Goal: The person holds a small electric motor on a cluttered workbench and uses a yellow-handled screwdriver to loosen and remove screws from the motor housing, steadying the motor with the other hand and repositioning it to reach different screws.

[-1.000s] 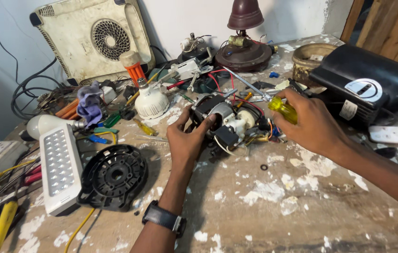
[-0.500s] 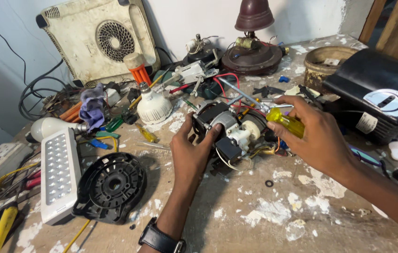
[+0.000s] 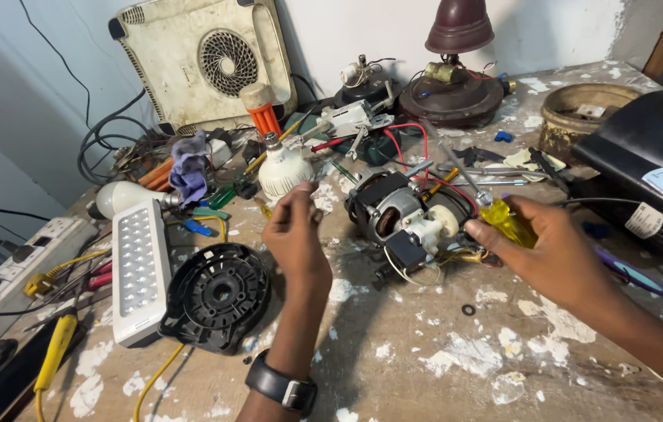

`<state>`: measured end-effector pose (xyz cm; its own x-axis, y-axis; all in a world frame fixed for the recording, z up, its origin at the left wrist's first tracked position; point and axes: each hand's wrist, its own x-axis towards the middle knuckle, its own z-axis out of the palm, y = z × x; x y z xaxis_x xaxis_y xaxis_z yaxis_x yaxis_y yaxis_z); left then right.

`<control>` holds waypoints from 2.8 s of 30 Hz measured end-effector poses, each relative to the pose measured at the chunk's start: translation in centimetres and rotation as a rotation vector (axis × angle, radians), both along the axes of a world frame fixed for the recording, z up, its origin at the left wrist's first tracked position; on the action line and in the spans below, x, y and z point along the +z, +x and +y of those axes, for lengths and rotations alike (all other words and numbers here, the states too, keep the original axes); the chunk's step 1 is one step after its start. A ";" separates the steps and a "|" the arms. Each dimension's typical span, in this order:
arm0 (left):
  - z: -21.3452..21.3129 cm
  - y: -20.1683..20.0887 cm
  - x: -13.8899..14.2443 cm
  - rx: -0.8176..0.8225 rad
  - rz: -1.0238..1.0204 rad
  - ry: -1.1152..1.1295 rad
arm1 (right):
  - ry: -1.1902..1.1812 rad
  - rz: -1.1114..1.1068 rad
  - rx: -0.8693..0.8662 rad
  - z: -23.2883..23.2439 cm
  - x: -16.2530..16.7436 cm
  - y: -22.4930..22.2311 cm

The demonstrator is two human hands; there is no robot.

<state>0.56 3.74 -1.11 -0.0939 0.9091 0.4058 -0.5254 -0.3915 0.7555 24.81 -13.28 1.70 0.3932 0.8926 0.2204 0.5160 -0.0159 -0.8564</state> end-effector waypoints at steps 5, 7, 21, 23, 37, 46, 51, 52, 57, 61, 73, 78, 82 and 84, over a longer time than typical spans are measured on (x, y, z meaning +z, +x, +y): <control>-0.3 -1.9 2.1 -0.933 -0.364 -0.114 | 0.079 0.304 0.216 0.4 -0.7 0.5; -1.2 -1.7 3.1 -0.314 0.556 0.088 | 0.157 0.051 0.189 0.4 -0.5 0.4; 0.0 -0.1 3.8 -0.128 1.181 0.319 | -0.116 -0.440 0.027 3.3 5.2 -2.7; -0.2 0.0 4.1 -0.099 1.190 0.241 | -0.193 -0.398 0.068 3.4 5.3 -3.4; -5.5 -0.1 6.8 0.083 1.234 0.070 | -0.089 -0.419 0.375 5.1 2.1 0.3; -1.8 -3.4 7.2 0.000 1.249 0.193 | -0.568 -0.417 0.285 4.2 4.7 0.2; 0.0 -4.4 7.3 0.010 1.206 0.800 | -0.469 -0.484 0.394 4.6 4.1 1.9; 0.2 -4.1 7.2 -0.057 1.219 0.778 | -0.408 -0.474 0.451 4.8 3.7 2.3; -0.1 -2.6 6.0 -0.279 1.269 0.562 | -0.249 -0.476 0.534 4.9 2.6 4.4; -0.8 -2.5 6.0 -0.265 1.323 0.494 | -0.294 -0.493 0.533 5.1 2.5 5.2; -1.6 -2.2 6.6 -0.162 1.414 0.554 | -0.194 -0.602 0.311 4.2 3.6 0.9; -1.9 -2.1 6.8 -0.172 1.452 0.498 | -0.274 -0.590 0.312 4.1 4.3 1.2; -1.7 -2.1 6.8 -0.183 1.430 0.512 | -0.225 -0.412 0.456 3.9 4.3 2.3; -1.6 -2.1 6.7 -0.192 1.415 0.511 | -0.165 -0.505 0.525 4.0 4.3 2.8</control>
